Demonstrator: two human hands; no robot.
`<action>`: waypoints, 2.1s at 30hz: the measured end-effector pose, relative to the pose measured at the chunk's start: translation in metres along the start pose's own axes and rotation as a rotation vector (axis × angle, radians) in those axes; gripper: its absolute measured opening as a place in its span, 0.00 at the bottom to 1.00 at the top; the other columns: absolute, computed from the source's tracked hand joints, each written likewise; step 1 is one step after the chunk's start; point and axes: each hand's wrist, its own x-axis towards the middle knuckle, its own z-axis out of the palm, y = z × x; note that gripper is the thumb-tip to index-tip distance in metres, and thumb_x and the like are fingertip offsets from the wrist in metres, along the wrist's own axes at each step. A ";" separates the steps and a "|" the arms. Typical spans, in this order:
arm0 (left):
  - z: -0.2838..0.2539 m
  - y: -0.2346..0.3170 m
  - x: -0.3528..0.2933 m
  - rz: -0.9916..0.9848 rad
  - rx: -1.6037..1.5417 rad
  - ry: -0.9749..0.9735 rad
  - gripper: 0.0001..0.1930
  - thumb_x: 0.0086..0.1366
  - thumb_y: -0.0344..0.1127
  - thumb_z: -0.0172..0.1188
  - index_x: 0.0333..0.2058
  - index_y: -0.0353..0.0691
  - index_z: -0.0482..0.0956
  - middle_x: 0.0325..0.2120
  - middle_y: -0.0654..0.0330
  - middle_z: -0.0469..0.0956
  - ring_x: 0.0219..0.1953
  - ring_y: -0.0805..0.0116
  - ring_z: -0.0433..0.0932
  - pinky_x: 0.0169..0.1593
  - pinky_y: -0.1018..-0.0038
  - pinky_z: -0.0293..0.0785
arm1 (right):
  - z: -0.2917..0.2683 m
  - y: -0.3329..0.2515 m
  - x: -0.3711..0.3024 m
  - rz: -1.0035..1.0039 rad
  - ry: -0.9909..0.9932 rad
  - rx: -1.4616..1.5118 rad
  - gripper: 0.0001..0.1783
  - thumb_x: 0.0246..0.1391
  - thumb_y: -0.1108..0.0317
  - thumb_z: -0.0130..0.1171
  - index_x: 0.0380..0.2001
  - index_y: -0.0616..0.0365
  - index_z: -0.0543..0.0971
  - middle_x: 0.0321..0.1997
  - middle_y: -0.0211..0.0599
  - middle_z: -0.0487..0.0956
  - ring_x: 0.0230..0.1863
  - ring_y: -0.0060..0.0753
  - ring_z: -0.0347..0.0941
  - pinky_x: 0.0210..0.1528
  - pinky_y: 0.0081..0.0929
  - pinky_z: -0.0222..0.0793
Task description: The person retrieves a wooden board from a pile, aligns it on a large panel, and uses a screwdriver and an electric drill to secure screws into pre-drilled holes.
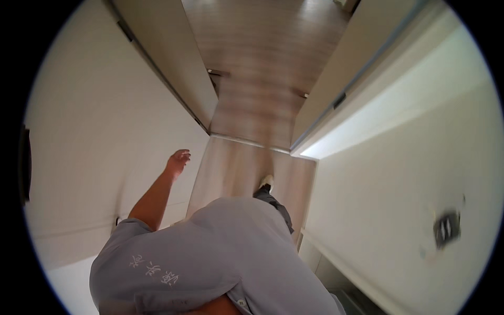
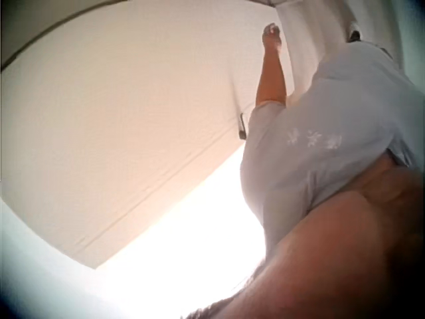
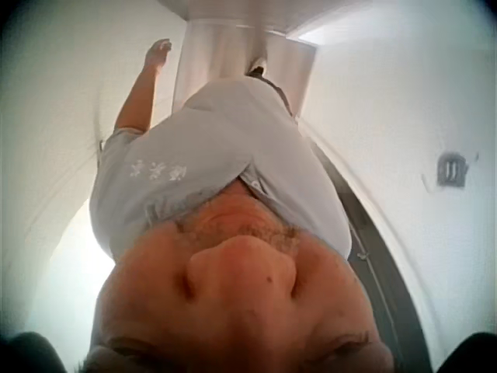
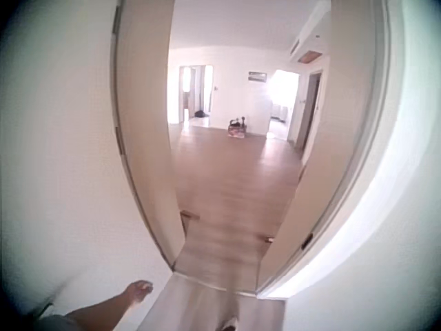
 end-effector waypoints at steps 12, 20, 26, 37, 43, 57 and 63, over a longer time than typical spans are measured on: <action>-0.024 -0.087 0.170 -0.384 0.726 -0.514 0.18 0.65 0.51 0.62 0.43 0.44 0.88 0.46 0.53 0.86 0.49 0.48 0.84 0.54 0.56 0.78 | -0.247 -0.532 0.309 -0.290 0.062 0.603 0.15 0.65 0.60 0.60 0.48 0.55 0.84 0.43 0.34 0.86 0.43 0.31 0.83 0.44 0.30 0.77; -0.019 0.117 0.546 -0.276 0.489 -0.276 0.09 0.66 0.36 0.59 0.39 0.38 0.84 0.37 0.53 0.86 0.40 0.59 0.83 0.46 0.62 0.77 | -0.278 -0.547 0.420 0.130 -0.049 0.587 0.13 0.65 0.66 0.58 0.48 0.57 0.83 0.47 0.34 0.84 0.43 0.29 0.80 0.42 0.30 0.76; -0.028 0.369 0.807 -0.061 -0.034 -0.134 0.14 0.71 0.38 0.59 0.51 0.39 0.83 0.39 0.61 0.84 0.43 0.70 0.79 0.52 0.70 0.74 | -0.360 -0.726 0.535 0.144 0.035 0.522 0.12 0.63 0.66 0.58 0.48 0.56 0.83 0.44 0.33 0.84 0.41 0.30 0.79 0.40 0.30 0.75; -0.120 0.260 0.911 -0.727 0.348 -0.225 0.13 0.64 0.43 0.63 0.40 0.39 0.84 0.41 0.48 0.86 0.44 0.55 0.85 0.48 0.61 0.80 | -0.485 -0.928 0.909 -0.276 -0.152 0.151 0.12 0.61 0.67 0.59 0.46 0.54 0.84 0.39 0.31 0.84 0.36 0.31 0.77 0.36 0.29 0.74; -0.096 0.251 0.839 -0.718 0.215 -0.002 0.12 0.64 0.40 0.61 0.39 0.39 0.86 0.43 0.47 0.85 0.48 0.47 0.84 0.52 0.59 0.80 | -0.658 -1.335 1.019 -0.006 -0.071 0.375 0.10 0.64 0.70 0.57 0.47 0.47 0.80 0.35 0.27 0.81 0.29 0.21 0.74 0.27 0.22 0.65; -0.478 0.413 1.329 -0.490 -0.242 0.560 0.21 0.72 0.43 0.59 0.57 0.36 0.80 0.53 0.49 0.83 0.57 0.56 0.81 0.60 0.64 0.76 | -0.501 -1.865 1.072 -0.514 -0.474 -0.680 0.10 0.62 0.72 0.53 0.44 0.52 0.81 0.38 0.27 0.80 0.35 0.21 0.74 0.33 0.26 0.68; -0.718 0.393 1.465 -0.429 -0.156 0.782 0.20 0.72 0.42 0.58 0.57 0.36 0.80 0.54 0.48 0.82 0.57 0.54 0.80 0.61 0.62 0.75 | -0.389 -2.076 1.110 -0.423 -0.497 -0.609 0.11 0.64 0.69 0.54 0.48 0.52 0.80 0.40 0.30 0.81 0.36 0.25 0.77 0.33 0.28 0.70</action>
